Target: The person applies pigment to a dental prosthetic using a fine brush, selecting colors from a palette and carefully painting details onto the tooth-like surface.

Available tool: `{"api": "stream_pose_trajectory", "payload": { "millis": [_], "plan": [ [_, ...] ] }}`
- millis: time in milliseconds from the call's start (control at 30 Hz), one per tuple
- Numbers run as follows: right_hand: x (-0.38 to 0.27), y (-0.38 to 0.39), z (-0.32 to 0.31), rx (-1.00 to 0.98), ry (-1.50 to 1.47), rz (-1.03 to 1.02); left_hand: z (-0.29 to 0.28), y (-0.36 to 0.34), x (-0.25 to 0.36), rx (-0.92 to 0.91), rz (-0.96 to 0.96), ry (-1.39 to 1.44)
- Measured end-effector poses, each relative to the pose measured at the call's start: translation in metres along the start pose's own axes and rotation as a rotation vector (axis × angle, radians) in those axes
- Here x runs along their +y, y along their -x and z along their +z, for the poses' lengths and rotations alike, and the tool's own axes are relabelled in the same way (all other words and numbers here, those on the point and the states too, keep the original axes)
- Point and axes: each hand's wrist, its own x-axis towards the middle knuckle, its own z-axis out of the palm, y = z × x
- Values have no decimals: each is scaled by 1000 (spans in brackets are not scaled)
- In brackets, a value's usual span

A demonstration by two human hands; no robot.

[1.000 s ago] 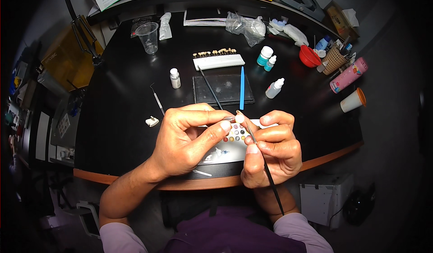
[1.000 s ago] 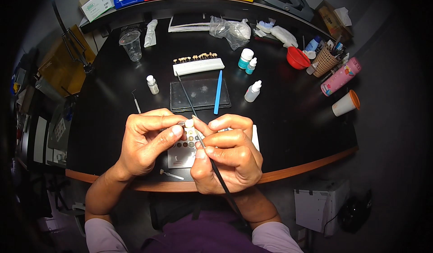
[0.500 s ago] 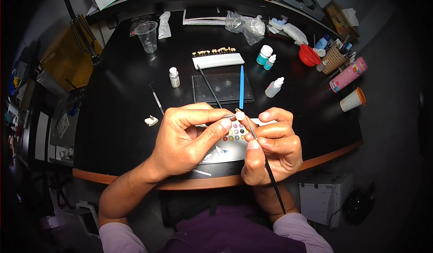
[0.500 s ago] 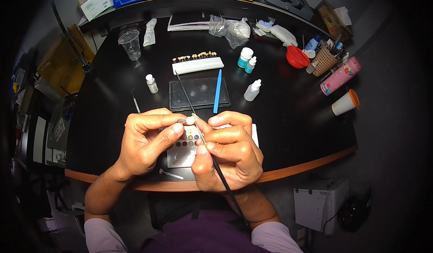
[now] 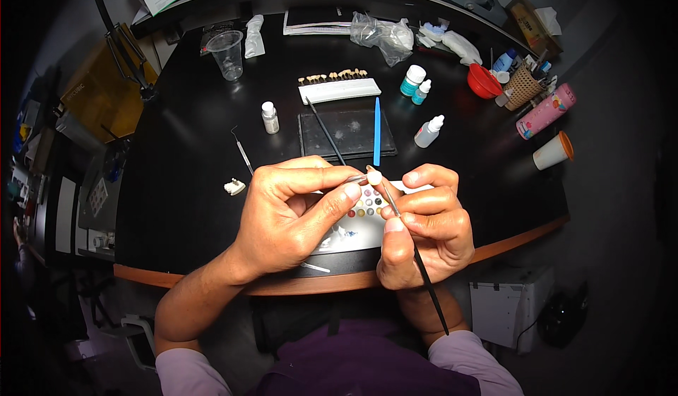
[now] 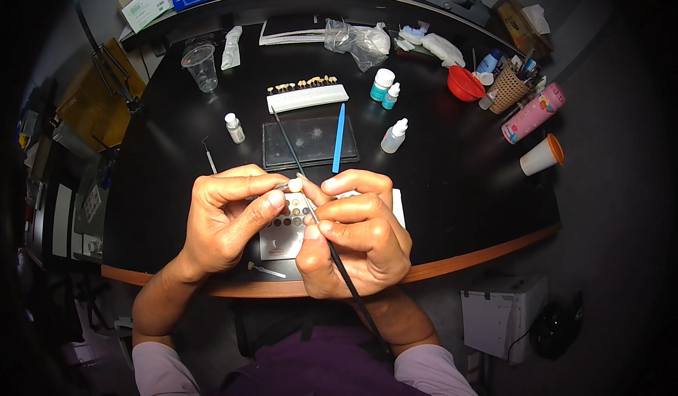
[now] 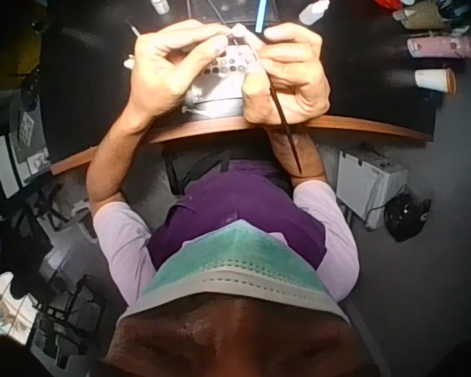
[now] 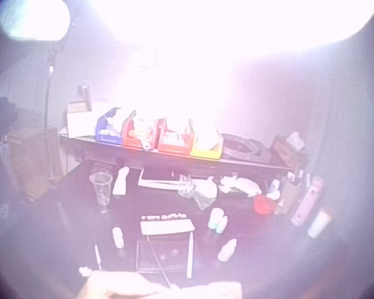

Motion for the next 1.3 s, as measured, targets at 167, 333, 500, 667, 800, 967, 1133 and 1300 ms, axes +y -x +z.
{"api": "stream_pose_trajectory", "payload": {
  "millis": [167, 333, 500, 667, 800, 967, 1133, 1300],
  "plan": [
    [2, 2, 0, 11, -19, -1, 1, -1, 1, -3, 12, -28],
    [-2, -1, -2, -28, 17, 4, 0, 0, 1, -15, 17, -41],
    [-3, -2, -3, -27, 24, 7, 1, -1, -3, -5, 32, -24],
    [-2, -1, -2, -18, 28, 10, 0, -1, -1, -2, 33, -39],
    [-1, -1, -2, -1, 18, -11, 2, 0, 2, -8, 10, -33],
    [1, -1, -2, -1, 30, -24, 1, 1, 2, -11, -14, -27],
    [3, -1, 0, 30, 2, -30, -2, 0, 4, -11, -50, -28],
    [4, -1, -1, 32, 25, -47, -1, 0, 5, -19, -52, -55]
  ]
}}
